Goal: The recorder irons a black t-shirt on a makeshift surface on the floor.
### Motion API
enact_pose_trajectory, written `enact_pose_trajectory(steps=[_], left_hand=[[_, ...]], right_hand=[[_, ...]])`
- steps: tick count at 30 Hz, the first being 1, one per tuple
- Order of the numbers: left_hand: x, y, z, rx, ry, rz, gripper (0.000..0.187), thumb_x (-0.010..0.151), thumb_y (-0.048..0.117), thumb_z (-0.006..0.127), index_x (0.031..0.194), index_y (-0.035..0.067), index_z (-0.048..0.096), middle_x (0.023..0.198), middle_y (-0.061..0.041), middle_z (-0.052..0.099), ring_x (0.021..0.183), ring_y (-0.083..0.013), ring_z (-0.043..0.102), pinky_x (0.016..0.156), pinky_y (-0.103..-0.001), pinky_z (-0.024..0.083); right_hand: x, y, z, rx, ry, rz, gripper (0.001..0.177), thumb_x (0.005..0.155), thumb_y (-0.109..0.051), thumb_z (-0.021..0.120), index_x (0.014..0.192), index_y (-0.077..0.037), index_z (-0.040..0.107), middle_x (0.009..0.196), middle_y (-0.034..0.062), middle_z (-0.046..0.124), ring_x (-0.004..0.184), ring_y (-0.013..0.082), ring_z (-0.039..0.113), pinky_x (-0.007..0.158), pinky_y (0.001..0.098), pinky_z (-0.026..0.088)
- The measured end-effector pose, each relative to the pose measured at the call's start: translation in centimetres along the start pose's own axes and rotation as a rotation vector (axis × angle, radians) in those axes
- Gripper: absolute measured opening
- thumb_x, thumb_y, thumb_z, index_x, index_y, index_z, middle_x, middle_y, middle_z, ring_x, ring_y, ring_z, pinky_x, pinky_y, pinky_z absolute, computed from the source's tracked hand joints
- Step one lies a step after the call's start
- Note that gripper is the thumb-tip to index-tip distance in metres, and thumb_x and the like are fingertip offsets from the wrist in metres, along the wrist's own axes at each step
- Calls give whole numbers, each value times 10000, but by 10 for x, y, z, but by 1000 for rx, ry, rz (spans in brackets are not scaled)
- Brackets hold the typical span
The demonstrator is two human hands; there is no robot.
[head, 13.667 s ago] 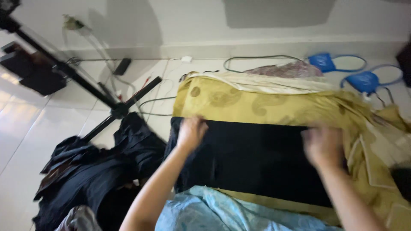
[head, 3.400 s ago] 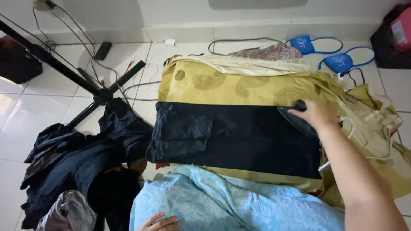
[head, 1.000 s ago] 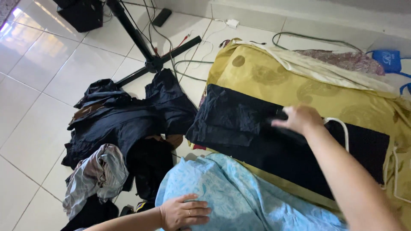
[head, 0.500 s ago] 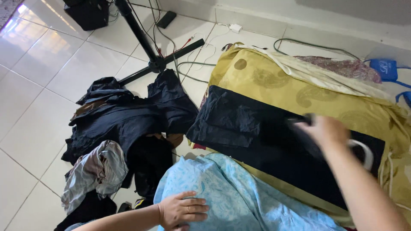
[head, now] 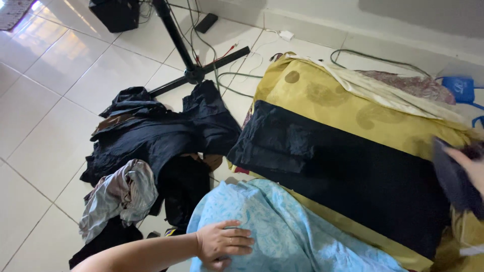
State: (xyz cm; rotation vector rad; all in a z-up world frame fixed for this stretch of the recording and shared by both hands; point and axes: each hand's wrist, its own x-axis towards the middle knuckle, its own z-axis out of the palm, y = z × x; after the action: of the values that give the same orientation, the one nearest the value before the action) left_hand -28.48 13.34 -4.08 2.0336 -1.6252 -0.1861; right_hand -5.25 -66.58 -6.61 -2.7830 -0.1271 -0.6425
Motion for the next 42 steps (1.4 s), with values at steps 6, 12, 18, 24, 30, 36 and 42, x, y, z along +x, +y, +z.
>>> enact_pose_trajectory(steps=[6, 12, 18, 24, 30, 36, 42], left_hand=[[-2, 4, -3, 28, 5, 0, 608, 903, 346, 584, 1481, 163, 620, 1600, -52, 577, 1541, -260, 501, 1324, -503, 276], [-7, -4, 8, 165, 70, 41, 445, 1049, 286, 551, 1472, 170, 626, 1564, -26, 594, 1510, -233, 524, 1311, -466, 309], [-26, -31, 46, 236, 138, 46, 346, 1095, 144, 469, 1383, 108, 656, 1515, -30, 635, 1508, -176, 531, 1313, -401, 361], [-25, -40, 61, 289, 171, 78, 319, 1047, 99, 489, 1296, 63, 685, 1485, -73, 639, 1478, -188, 541, 1311, -377, 371], [-24, -34, 61, 301, 153, 45, 334, 1051, 113, 477, 1301, 68, 694, 1518, -79, 615, 1478, -202, 539, 1324, -362, 360], [-22, -27, 55, 195, 169, 40, 311, 1082, 115, 469, 1297, 66, 689, 1535, -94, 607, 1493, -194, 534, 1331, -389, 353], [-23, -32, 56, 228, 172, 37, 329, 1077, 121, 461, 1300, 63, 695, 1545, -90, 604, 1490, -189, 541, 1335, -379, 362]], right_hand=[[104, -380, -73, -275, -125, -81, 683, 828, -715, 744, 1069, -77, 766, 866, 146, 739, 724, 328, 707, 698, 443, 570], [132, -494, 28, -108, -357, -144, 660, 720, -769, 717, 1025, -187, 772, 872, 137, 759, 791, 347, 731, 692, 479, 577], [117, -464, 102, -170, -524, -138, 653, 717, -780, 676, 960, -181, 764, 934, 109, 769, 886, 332, 743, 763, 481, 588], [126, -452, 115, -216, -556, -81, 719, 704, -801, 679, 1009, -154, 752, 941, 146, 768, 875, 351, 750, 755, 475, 603], [114, -462, 115, -226, -628, -167, 760, 714, -857, 625, 1035, -178, 746, 958, 145, 778, 930, 352, 752, 807, 472, 599], [143, -466, 119, -261, -607, -17, 788, 699, -831, 681, 1084, -146, 742, 1034, 144, 771, 969, 350, 746, 822, 472, 598], [145, -481, 110, -287, -816, -320, 713, 694, -829, 642, 1122, -268, 746, 1011, 82, 787, 992, 306, 746, 876, 449, 595]])
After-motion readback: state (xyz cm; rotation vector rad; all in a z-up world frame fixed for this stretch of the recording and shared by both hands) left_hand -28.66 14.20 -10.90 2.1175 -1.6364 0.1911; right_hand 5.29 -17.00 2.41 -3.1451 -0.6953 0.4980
